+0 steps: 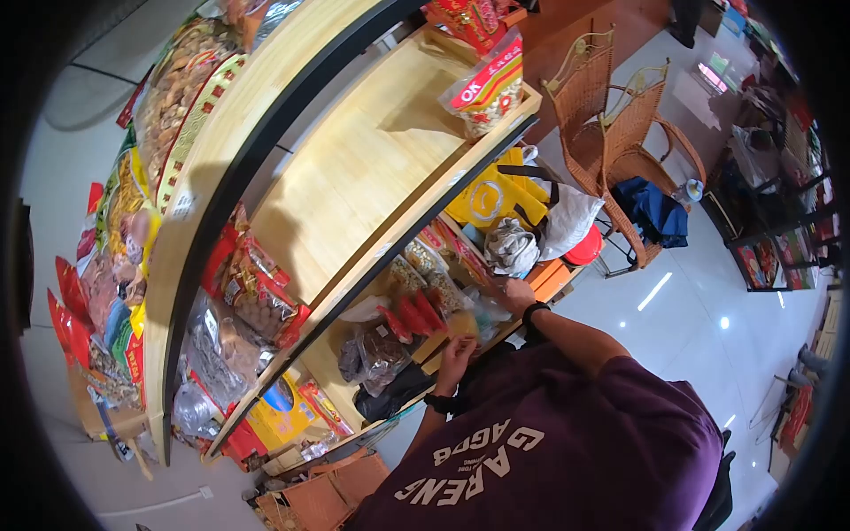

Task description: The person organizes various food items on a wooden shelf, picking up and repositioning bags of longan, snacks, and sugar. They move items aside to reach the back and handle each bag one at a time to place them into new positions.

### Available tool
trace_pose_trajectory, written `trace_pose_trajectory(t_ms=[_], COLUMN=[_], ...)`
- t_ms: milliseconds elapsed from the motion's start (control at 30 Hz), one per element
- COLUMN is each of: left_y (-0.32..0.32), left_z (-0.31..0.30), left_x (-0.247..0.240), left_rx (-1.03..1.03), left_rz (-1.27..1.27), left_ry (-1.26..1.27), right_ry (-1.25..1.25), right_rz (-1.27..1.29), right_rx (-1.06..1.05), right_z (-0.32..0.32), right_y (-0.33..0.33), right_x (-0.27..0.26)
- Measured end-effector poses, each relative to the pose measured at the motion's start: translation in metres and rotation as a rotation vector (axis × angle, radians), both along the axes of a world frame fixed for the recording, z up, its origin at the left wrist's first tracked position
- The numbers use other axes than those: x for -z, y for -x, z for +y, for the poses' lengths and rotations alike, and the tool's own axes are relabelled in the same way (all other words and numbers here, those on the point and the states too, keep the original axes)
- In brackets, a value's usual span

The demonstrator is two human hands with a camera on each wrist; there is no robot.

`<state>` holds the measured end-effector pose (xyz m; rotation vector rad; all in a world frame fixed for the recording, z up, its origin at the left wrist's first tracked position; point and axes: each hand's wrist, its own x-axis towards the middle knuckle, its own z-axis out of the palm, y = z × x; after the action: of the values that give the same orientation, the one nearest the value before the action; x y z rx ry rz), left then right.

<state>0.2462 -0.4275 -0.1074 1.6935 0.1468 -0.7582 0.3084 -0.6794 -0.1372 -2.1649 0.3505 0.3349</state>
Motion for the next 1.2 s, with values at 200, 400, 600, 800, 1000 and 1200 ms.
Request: trace_pose_trajectory(t_ms=[200,400,600,800,1000,1200], left_y=[0.005,0.012,0.009,-0.005,-0.02,0.005], left_z=[0.022,0.036,0.044,0.034,0.017,0.033], left_x=[-0.001,0.009,-0.026,-0.035,-0.06,-0.083], left_rx=[-0.138,-0.127,-0.216,-0.039,0.627,0.34], left_rz=[0.023,-0.001,0.172,-0.083,-0.731,-0.021], left_ry=[0.007,-0.063,0.159,0.136,-0.164,0.144], right_ry=[-0.046,-0.199,-0.199,-0.105,-0.464,-0.548], right_rz=[-0.315,-0.341,-0.449,-0.761,-0.566,-0.466], right_rx=[-0.039,-0.021,-0.284,-0.454,-0.623,-0.822], right_z=[0.01,0.004,-0.016,-0.017,-0.012,0.001], right_y=[-0.002,0.004,0.033,0.04,0.035,0.021], right_x=[0.001,-0.052,-0.132,-0.183,-0.249,-0.261])
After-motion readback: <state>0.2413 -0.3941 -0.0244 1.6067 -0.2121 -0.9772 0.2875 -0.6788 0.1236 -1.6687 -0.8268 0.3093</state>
